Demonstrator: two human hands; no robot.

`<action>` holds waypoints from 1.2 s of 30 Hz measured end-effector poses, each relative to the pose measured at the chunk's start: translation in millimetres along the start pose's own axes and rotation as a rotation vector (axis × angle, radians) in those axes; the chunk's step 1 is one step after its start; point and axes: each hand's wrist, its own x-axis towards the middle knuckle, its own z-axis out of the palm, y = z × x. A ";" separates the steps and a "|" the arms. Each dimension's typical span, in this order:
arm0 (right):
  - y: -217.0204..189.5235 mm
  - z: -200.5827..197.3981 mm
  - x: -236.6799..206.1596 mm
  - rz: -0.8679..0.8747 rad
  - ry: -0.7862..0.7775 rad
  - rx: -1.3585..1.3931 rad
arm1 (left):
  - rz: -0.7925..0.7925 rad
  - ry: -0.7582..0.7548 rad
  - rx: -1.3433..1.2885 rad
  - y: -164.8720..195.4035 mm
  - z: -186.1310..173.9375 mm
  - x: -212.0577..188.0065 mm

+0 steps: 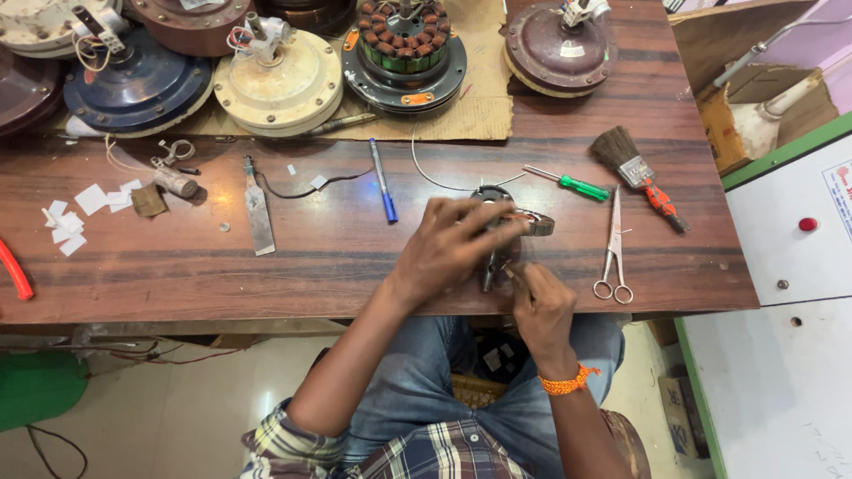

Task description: The person sits at a workbench and assembles an electric fan motor, fitting the wound copper armature into the motor housing and pressing the components together by hand. They repeatedly turn and reposition the motor unit while seating the parts, with pliers, a screwdriver, scissors, a file and a brush lying on the bench.

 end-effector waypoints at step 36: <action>50.6 -19.2 141.6 0.243 -0.331 -0.101 | -1.184 0.401 -0.916 56.5 56.1 -8.7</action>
